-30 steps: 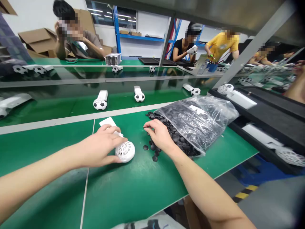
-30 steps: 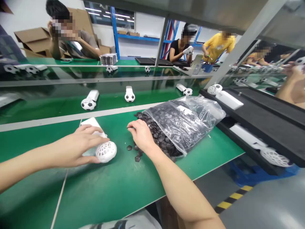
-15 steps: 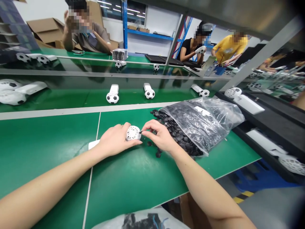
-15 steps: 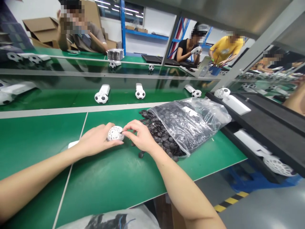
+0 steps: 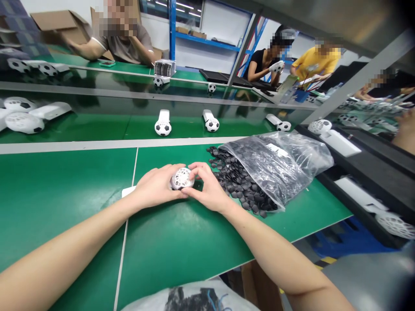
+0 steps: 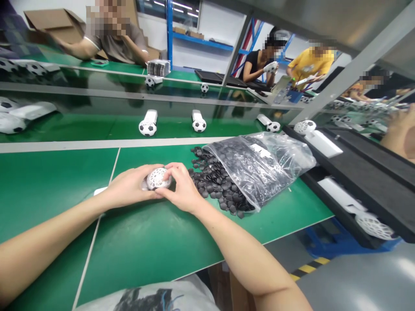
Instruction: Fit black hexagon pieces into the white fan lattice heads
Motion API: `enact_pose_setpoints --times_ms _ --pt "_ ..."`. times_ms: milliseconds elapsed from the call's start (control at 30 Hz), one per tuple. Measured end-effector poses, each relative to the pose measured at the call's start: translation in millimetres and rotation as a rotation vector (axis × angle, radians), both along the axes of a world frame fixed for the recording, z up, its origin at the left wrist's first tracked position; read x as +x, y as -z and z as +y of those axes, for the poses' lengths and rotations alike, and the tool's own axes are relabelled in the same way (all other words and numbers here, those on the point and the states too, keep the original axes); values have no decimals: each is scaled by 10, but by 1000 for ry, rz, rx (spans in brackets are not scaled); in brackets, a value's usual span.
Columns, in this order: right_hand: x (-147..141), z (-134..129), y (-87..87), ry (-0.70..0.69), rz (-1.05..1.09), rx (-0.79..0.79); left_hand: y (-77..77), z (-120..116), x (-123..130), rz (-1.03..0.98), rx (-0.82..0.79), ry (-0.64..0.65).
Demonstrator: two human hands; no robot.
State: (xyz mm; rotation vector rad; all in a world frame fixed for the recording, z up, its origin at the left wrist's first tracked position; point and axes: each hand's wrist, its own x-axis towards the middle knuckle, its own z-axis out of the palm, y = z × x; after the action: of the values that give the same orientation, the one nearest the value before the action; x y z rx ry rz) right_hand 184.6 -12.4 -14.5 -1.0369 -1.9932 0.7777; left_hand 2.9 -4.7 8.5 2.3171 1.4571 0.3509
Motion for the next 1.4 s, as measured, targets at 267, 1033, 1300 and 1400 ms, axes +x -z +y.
enact_pose_setpoints --times_ms 267,1033,1300,1400 --pt "29 69 -12 -77 38 -192 21 4 -7 -47 -12 -18" --pt "310 336 -51 395 -897 124 92 132 -187 130 176 154" --pt "201 114 -178 26 -37 -264 91 148 -201 52 85 155" --pt "107 54 -186 -54 48 -199 107 123 -182 35 97 125"
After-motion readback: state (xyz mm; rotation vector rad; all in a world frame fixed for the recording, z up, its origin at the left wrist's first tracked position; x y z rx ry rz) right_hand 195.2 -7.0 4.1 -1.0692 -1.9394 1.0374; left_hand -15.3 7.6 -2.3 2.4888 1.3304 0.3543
